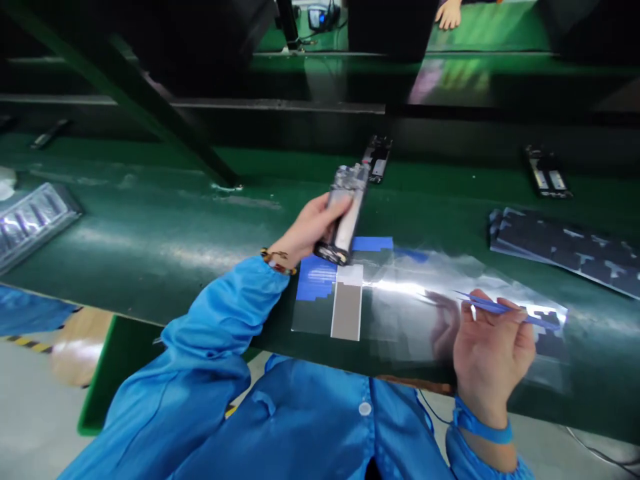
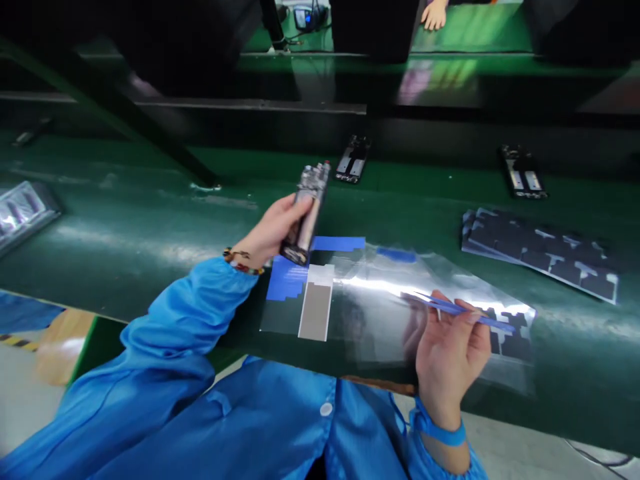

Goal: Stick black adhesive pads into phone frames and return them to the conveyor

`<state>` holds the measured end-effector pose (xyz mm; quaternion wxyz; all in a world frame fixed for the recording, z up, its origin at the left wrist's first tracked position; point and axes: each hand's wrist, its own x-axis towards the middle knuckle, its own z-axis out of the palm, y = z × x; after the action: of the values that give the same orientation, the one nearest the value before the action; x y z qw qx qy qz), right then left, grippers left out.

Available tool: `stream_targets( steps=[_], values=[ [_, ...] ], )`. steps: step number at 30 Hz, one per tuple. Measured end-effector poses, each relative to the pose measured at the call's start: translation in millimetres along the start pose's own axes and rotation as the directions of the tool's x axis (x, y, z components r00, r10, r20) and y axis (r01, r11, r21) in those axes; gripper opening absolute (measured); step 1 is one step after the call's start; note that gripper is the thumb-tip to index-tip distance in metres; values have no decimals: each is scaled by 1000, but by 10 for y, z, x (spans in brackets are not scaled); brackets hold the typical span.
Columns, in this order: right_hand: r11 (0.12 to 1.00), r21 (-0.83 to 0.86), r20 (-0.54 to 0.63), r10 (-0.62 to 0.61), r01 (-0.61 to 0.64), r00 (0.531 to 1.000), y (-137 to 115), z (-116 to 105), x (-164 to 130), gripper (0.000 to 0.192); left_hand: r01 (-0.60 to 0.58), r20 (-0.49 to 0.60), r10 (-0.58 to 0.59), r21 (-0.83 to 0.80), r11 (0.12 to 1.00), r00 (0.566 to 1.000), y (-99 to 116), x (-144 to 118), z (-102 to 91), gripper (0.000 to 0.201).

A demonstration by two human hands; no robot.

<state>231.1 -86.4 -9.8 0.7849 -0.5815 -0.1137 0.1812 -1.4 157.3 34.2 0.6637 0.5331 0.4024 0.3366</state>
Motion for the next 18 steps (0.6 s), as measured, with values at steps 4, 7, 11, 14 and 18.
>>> stream_targets(
  steps=[4,7,11,14,18],
  values=[
    [994,6,42,105,-105,994,-63,-34,47,36,-167,394,111,109,980,913,-173,-180,317,91],
    [988,11,123,152,-155,981,-82,-73,56,32,-327,581,124,258,909,804,-251,-329,423,98],
    [973,-81,198,227,-214,954,-100,-90,20,30,-230,505,18,360,904,863,-366,-475,561,70],
    [958,-164,239,271,-237,932,-144,-51,-52,33,-198,401,29,387,900,916,-416,-503,642,51],
    [957,-226,357,254,-181,899,-216,65,-242,34,-403,432,165,548,732,887,-376,-452,608,35]
  ],
)
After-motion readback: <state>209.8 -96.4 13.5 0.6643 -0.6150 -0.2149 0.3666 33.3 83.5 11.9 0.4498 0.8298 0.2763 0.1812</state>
